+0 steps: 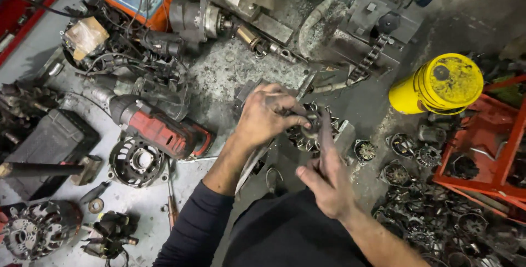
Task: The person assembles a mechanical component by hand, placing small metal pieces into a larger gear-like part held in a vise. The person repeatedly picks up small parts from the workbench and inserts them into the assembly.
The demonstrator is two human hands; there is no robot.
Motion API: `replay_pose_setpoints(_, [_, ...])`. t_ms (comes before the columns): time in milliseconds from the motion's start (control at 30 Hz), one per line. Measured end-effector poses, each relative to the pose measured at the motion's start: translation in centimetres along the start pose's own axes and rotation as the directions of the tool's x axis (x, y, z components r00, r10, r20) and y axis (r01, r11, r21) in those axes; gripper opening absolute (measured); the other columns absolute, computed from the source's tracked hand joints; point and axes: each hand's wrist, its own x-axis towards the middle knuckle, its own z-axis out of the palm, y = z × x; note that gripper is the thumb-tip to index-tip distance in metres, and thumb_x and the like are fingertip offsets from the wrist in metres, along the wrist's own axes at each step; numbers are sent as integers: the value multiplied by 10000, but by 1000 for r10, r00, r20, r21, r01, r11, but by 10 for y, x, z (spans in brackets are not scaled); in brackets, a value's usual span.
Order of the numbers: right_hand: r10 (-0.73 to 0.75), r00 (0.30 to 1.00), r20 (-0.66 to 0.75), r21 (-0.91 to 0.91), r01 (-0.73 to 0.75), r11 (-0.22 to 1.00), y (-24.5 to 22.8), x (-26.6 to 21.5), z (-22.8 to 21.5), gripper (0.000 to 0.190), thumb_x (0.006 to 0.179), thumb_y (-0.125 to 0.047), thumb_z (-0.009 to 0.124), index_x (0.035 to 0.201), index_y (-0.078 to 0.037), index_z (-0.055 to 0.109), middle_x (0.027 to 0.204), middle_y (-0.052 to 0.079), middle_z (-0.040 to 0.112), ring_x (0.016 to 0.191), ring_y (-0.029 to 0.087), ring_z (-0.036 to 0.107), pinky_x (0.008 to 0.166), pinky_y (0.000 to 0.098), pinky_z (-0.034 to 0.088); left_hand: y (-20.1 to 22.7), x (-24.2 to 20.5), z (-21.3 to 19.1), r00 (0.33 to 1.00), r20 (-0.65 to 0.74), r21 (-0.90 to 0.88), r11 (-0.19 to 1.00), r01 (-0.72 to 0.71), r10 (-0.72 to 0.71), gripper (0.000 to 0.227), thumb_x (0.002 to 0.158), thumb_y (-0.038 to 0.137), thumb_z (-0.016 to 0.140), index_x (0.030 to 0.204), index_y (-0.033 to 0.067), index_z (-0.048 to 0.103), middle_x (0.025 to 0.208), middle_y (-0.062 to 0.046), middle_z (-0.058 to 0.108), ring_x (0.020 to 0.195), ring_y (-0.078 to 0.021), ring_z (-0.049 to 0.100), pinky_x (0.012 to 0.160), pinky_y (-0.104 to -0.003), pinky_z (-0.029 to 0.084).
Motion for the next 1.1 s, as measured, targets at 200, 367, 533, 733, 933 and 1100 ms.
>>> replay_pose_setpoints(200, [186,982,21,108,-187,976,5,3,-5,984,862,-42,581,1682,-61,38,1676,185,375,682,46,515,553,204,447,2,-5,0,999,28,-101,994,41,-39,285,708,376,890,849,149,790,809,-18,716,839,-211,655,811,-387,514])
replay_pose_setpoints(367, [12,998,54,209,-24,978,3,1,-3,958,886,-40,585,1656,-17,16,1725,165,220,1336,10,467,997,233,501,-2,-4,1,1000,-10,-69,998,11,-12,239,728,339,901,848,164,791,829,4,734,848,-210,641,791,-392,504])
replay_pose_setpoints(533, [63,997,54,196,-72,978,5,-3,-7,990,848,-41,589,1663,-8,27,1750,147,190,886,37,498,692,211,452,6,-9,5,990,-118,19,997,-76,77,302,750,325,901,949,147,761,961,-11,746,970,-237,653,871,-405,501])
replay_pose_setpoints(733, [47,995,85,318,-72,945,12,-5,-7,1054,850,-202,629,1665,-49,-22,1780,156,72,727,52,480,634,226,463,44,-50,41,937,-345,140,984,113,-58,320,798,232,859,1054,106,715,1077,-69,726,1025,-270,673,898,-404,508])
replay_pose_setpoints(933, [145,986,88,334,-166,928,19,0,-21,1231,812,-638,659,1666,-134,-70,1768,182,69,705,80,540,571,249,487,64,-58,69,888,-446,157,967,199,-111,285,866,143,805,1134,88,726,1096,-63,754,1046,-258,682,932,-421,487])
replay_pose_setpoints(1100, [122,982,147,375,-170,911,20,3,-36,1325,768,-817,633,1651,-164,-108,1754,167,40,803,117,580,511,257,469,56,-54,75,869,-476,138,964,226,-135,269,865,167,817,1113,111,727,1070,-47,770,1050,-245,683,951,-419,465])
